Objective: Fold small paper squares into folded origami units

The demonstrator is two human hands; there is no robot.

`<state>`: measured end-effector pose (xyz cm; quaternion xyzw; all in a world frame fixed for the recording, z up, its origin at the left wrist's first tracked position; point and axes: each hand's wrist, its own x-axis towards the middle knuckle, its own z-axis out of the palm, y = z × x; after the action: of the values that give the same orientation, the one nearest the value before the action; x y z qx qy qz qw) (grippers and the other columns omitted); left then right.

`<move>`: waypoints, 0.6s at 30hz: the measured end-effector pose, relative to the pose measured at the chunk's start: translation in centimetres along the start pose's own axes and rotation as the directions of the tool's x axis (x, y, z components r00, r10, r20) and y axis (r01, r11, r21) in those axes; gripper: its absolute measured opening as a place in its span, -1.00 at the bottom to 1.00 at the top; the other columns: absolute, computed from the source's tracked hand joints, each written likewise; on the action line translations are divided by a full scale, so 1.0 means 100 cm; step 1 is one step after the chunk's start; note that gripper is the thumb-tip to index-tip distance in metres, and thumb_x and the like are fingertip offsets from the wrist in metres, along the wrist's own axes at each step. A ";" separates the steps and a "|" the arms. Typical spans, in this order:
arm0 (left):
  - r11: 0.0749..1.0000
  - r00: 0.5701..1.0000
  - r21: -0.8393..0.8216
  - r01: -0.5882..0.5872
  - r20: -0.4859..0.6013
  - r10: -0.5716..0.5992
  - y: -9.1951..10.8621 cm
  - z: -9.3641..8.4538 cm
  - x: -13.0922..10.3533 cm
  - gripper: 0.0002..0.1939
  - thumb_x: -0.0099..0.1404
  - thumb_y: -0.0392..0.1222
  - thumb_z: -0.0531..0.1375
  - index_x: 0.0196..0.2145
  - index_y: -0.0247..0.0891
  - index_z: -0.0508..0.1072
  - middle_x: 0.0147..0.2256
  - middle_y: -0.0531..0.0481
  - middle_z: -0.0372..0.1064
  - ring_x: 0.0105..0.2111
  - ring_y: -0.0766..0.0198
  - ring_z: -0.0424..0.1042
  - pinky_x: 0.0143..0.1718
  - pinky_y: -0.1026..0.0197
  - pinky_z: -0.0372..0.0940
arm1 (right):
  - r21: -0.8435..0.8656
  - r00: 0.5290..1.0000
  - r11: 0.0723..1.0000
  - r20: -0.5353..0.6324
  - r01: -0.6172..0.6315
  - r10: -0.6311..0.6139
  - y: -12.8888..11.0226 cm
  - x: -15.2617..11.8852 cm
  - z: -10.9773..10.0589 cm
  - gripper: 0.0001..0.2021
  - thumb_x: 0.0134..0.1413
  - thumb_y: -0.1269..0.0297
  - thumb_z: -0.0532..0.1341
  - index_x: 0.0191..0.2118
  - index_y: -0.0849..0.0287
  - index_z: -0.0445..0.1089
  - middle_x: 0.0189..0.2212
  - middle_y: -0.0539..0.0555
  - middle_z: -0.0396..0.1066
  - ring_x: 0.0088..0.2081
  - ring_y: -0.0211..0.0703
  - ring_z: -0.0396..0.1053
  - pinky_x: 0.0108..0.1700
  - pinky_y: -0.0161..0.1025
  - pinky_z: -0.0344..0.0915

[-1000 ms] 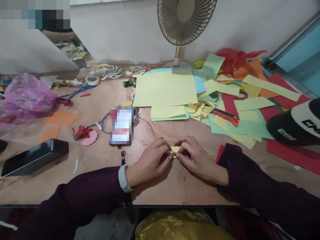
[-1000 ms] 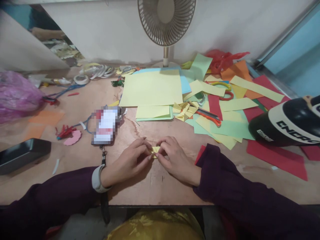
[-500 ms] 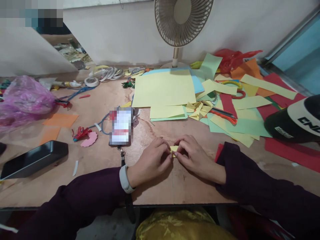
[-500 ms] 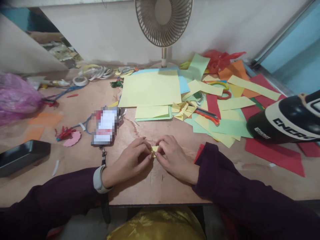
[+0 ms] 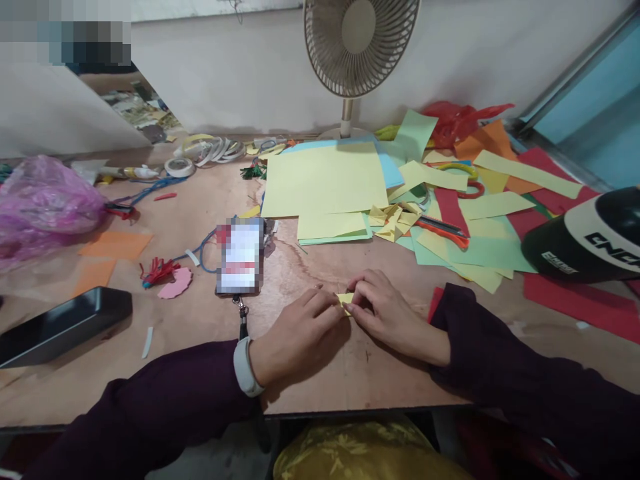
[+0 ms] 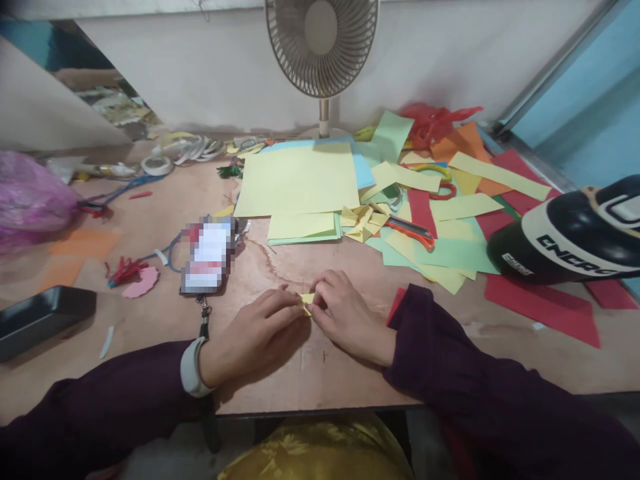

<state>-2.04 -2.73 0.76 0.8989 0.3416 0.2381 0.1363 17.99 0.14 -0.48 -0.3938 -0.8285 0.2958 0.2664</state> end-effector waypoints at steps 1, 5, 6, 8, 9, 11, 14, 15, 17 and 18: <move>0.999 0.999 0.030 -0.046 0.011 0.045 0.000 -0.001 -0.001 -0.81 0.39 -0.33 0.05 -0.08 -0.35 0.38 -0.16 -0.21 0.39 -0.13 0.12 0.38 -0.09 0.04 0.38 | 0.000 1.000 1.000 -0.001 -0.001 0.001 0.000 0.000 0.000 -0.80 0.12 0.53 0.22 -0.41 0.14 0.21 -0.22 0.11 0.32 -0.13 -0.05 0.25 -0.09 -0.08 0.26; 0.983 0.988 0.107 -0.149 0.055 0.144 -0.001 -0.002 -0.003 -0.72 0.35 -0.37 0.06 0.01 -0.44 0.34 -0.15 -0.26 0.41 -0.06 0.10 0.40 0.09 -0.04 0.32 | -0.002 1.000 1.000 -0.003 0.000 0.000 0.001 0.001 0.000 -0.79 0.12 0.54 0.22 -0.42 0.15 0.20 -0.23 0.11 0.32 -0.13 -0.05 0.25 -0.09 -0.09 0.26; 0.982 0.988 0.115 -0.151 0.054 0.146 -0.001 -0.002 -0.003 -0.72 0.35 -0.38 0.06 0.01 -0.44 0.33 -0.15 -0.26 0.41 -0.06 0.10 0.41 0.10 -0.04 0.32 | -0.003 1.000 1.000 -0.005 0.004 -0.004 0.001 0.001 0.000 -0.79 0.12 0.54 0.21 -0.42 0.15 0.20 -0.24 0.11 0.32 -0.13 -0.05 0.24 -0.10 -0.09 0.26; 0.981 0.988 0.124 -0.149 0.060 0.142 -0.002 -0.001 -0.004 -0.71 0.37 -0.38 0.04 0.03 -0.42 0.32 -0.14 -0.24 0.42 -0.05 0.12 0.42 0.11 -0.02 0.32 | -0.003 1.000 1.000 -0.009 0.010 -0.010 0.001 0.002 0.001 -0.80 0.11 0.55 0.21 -0.41 0.15 0.20 -0.24 0.10 0.32 -0.14 -0.05 0.24 -0.10 -0.09 0.26; 0.981 0.988 0.125 -0.146 0.064 0.139 -0.003 -0.001 -0.004 -0.70 0.37 -0.38 0.04 0.04 -0.41 0.32 -0.13 -0.24 0.42 -0.05 0.12 0.42 0.11 -0.02 0.32 | -0.004 1.000 1.000 -0.011 0.011 -0.011 0.001 0.002 0.001 -0.80 0.12 0.55 0.21 -0.41 0.15 0.21 -0.24 0.11 0.32 -0.14 -0.06 0.24 -0.10 -0.09 0.26; 0.983 0.990 0.127 -0.134 0.067 0.126 -0.003 -0.001 -0.005 -0.70 0.37 -0.37 0.04 0.04 -0.39 0.32 -0.13 -0.23 0.42 -0.06 0.12 0.42 0.10 -0.03 0.33 | -0.004 1.000 1.000 -0.012 0.013 -0.013 0.001 0.002 0.001 -0.80 0.12 0.55 0.21 -0.41 0.15 0.21 -0.24 0.10 0.32 -0.14 -0.06 0.24 -0.10 -0.08 0.26; 0.987 0.993 0.122 -0.107 0.055 0.101 -0.003 0.000 -0.005 -0.71 0.37 -0.35 0.06 0.03 -0.36 0.33 -0.14 -0.20 0.42 -0.09 0.12 0.42 0.09 -0.05 0.34 | -0.002 1.000 1.000 -0.010 0.015 -0.015 0.001 0.001 0.001 -0.80 0.12 0.55 0.21 -0.40 0.15 0.21 -0.25 0.10 0.32 -0.14 -0.06 0.25 -0.11 -0.09 0.27; 0.988 0.994 0.120 -0.101 0.048 0.095 -0.003 -0.001 -0.005 -0.72 0.37 -0.34 0.06 0.02 -0.35 0.34 -0.15 -0.19 0.42 -0.11 0.13 0.42 0.08 -0.06 0.34 | -0.003 1.000 1.000 -0.011 0.019 -0.019 0.001 0.000 0.001 -0.80 0.12 0.54 0.21 -0.40 0.15 0.21 -0.25 0.10 0.32 -0.14 -0.06 0.25 -0.11 -0.09 0.27; 0.988 0.994 0.117 -0.102 0.040 0.097 -0.002 -0.001 -0.004 -0.74 0.37 -0.35 0.05 0.00 -0.34 0.35 -0.17 -0.18 0.43 -0.13 0.14 0.43 0.07 -0.07 0.34 | -0.016 0.999 0.999 -0.019 0.030 -0.031 0.001 -0.001 0.002 -0.82 0.13 0.53 0.20 -0.39 0.15 0.21 -0.24 0.11 0.32 -0.14 -0.05 0.25 -0.11 -0.08 0.27; 0.988 0.994 0.114 -0.104 0.039 0.100 -0.002 -0.001 -0.003 -0.75 0.37 -0.36 0.05 -0.02 -0.34 0.36 -0.19 -0.18 0.43 -0.13 0.14 0.43 0.05 -0.07 0.35 | -0.029 0.999 0.999 -0.026 0.035 -0.036 0.001 -0.002 0.002 -0.83 0.14 0.52 0.20 -0.38 0.15 0.21 -0.23 0.12 0.32 -0.13 -0.04 0.25 -0.10 -0.08 0.27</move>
<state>-2.41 -2.80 0.72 0.9255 0.3060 0.2095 0.0772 18.04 -0.04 -0.72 -0.3867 -0.8360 0.2737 0.2770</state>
